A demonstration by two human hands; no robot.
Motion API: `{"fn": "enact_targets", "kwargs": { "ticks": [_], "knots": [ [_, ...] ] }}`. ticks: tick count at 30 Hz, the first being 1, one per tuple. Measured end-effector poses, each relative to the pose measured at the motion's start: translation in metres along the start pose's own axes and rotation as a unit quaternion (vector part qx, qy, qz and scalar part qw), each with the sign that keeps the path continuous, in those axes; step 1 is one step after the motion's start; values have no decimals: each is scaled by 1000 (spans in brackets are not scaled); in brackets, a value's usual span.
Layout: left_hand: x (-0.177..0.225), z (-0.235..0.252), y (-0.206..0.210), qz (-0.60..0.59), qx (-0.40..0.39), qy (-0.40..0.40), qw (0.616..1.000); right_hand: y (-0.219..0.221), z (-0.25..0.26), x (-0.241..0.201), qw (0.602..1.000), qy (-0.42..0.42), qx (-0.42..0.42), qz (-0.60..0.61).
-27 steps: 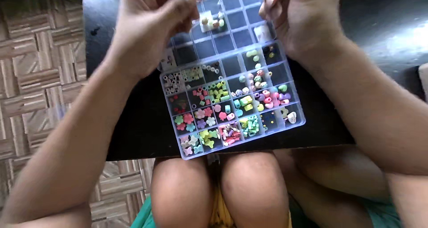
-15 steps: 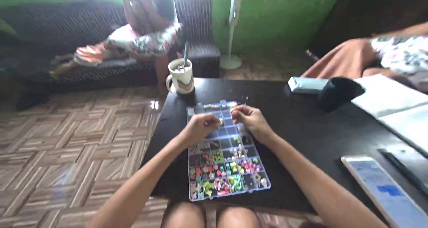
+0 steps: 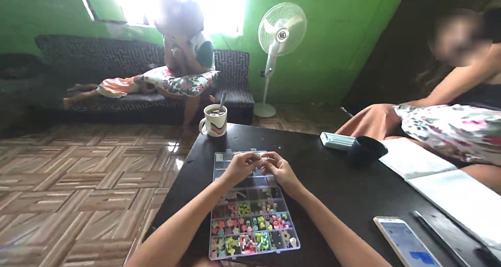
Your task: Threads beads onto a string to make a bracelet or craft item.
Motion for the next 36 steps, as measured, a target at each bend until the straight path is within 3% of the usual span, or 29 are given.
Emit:
{"fn": "enact_targets", "kwargs": {
  "ticks": [20,36],
  "knots": [
    [6,-2,4,-59,-4,-47,997,1,-5,5,989,8,111,101],
    [-5,-4,-1,-67,14,2,998,0,-6,7,981,66,106,150]
  ]
}}
Point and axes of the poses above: each hand's wrist, its own z-axis towards the middle knuckle, its own y-axis out of the palm, x = y × z, the point moved 1 cm from there along z, towards the middle knuckle, and after that the axes turned 15 degrees about x, right-handed, at the moved point
